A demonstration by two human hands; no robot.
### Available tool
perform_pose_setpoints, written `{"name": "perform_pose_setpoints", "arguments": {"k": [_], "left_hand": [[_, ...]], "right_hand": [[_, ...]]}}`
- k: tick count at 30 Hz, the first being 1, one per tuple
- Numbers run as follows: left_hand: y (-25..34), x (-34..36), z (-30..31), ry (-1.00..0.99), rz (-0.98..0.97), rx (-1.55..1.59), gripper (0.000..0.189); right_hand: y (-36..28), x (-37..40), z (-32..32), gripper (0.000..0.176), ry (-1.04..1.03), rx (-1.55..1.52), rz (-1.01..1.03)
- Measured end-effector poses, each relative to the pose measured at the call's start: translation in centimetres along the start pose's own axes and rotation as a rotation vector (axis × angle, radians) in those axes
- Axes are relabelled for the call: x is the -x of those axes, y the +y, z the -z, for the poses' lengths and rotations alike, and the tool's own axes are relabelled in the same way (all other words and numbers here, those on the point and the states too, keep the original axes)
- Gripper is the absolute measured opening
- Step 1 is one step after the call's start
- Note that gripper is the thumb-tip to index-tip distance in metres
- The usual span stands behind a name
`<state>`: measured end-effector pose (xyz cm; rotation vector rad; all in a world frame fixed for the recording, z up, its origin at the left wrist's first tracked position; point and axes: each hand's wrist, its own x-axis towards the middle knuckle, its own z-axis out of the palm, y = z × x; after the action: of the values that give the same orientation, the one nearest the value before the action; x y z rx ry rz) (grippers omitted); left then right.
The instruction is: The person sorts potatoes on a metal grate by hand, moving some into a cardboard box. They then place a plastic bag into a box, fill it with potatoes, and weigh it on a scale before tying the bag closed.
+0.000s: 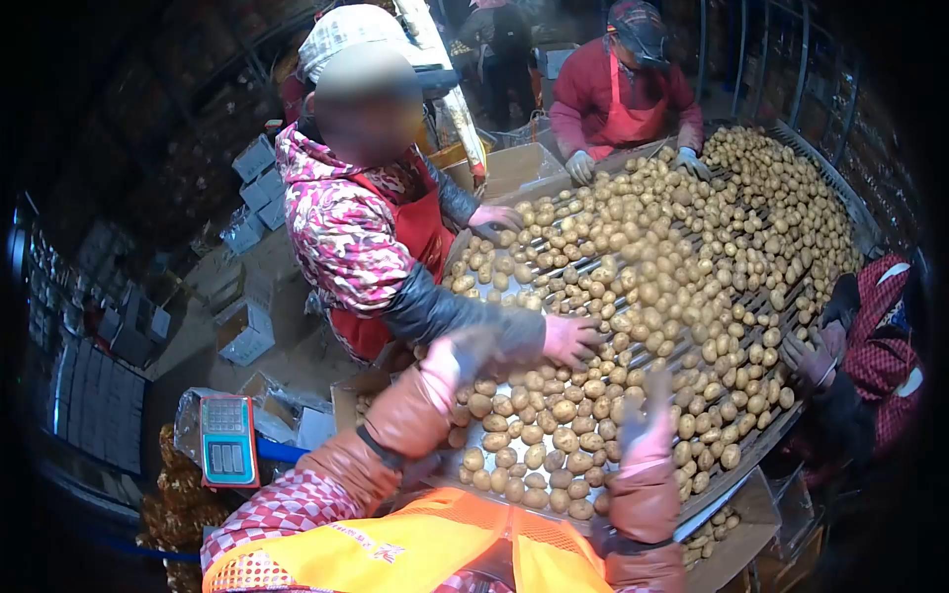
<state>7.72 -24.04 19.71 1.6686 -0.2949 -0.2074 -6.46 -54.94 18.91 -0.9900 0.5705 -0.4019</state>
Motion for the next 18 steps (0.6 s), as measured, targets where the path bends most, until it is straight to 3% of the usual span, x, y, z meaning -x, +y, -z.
{"name": "perform_pose_setpoints", "arguments": {"k": [1,3,4,5,6,8,9,10,11,13,15,16,17,18], "left_hand": [[2.4,2.9,-1.8,-0.111,0.098,0.159,0.030],[2.4,5.3,-4.5,-0.163,0.306,0.189,0.031],[4.0,6.2,-5.1,-0.207,0.294,0.194,0.032],[5.4,6.7,-5.7,-0.253,0.271,0.204,0.033],[3.3,6.7,-5.9,-0.278,0.220,0.240,0.034],[3.9,5.8,-6.2,-0.271,0.164,0.177,0.034],[4.3,6.3,-6.0,-0.254,0.143,0.103,0.035],[8.9,6.7,-5.8,-0.258,0.183,0.058,0.035],[8.7,6.6,-6.4,-0.275,0.007,0.188,0.038],[15.4,7.3,-6.2,-0.369,-0.162,-0.181,0.044],[17.6,6.2,-5.2,-0.394,-0.795,-0.347,0.051],[18.9,6.2,-5.3,-0.345,-0.801,-0.325,0.051],[20.6,6.4,-5.4,-0.295,-0.809,-0.309,0.051],[22.7,6.4,-6.1,-0.313,-0.944,-0.339,0.050]], "right_hand": [[-4.7,-0.6,-1.7,0.053,0.047,-0.111,0.105],[-11.9,-3.5,1.2,0.068,-0.016,-0.059,0.667],[-15.4,-5.0,2.7,0.076,-0.050,-0.052,0.937],[-15.7,-7.0,5.1,0.070,-0.098,-0.076,0.972],[-16.0,-9.0,7.4,0.065,-0.148,-0.100,1.007],[-15.5,-7.6,3.2,0.078,-0.080,-0.009,0.671],[-13.8,-4.3,-0.5,0.081,-0.228,0.013,0.588],[-12.0,-2.0,-3.1,0.076,-0.266,0.174,0.641],[-10.3,0.3,-5.8,0.072,-0.300,0.328,0.702],[-8.2,3.7,-9.3,0.070,-0.369,0.158,0.787],[-6.9,5.7,-10.6,0.071,-0.468,0.148,0.802],[-6.5,6.1,-11.3,0.063,-0.516,-0.026,0.869],[-6.5,6.8,-11.2,0.063,-0.431,-0.060,0.852],[-6.5,7.9,-11.0,0.062,-0.449,-0.154,0.849]]}}
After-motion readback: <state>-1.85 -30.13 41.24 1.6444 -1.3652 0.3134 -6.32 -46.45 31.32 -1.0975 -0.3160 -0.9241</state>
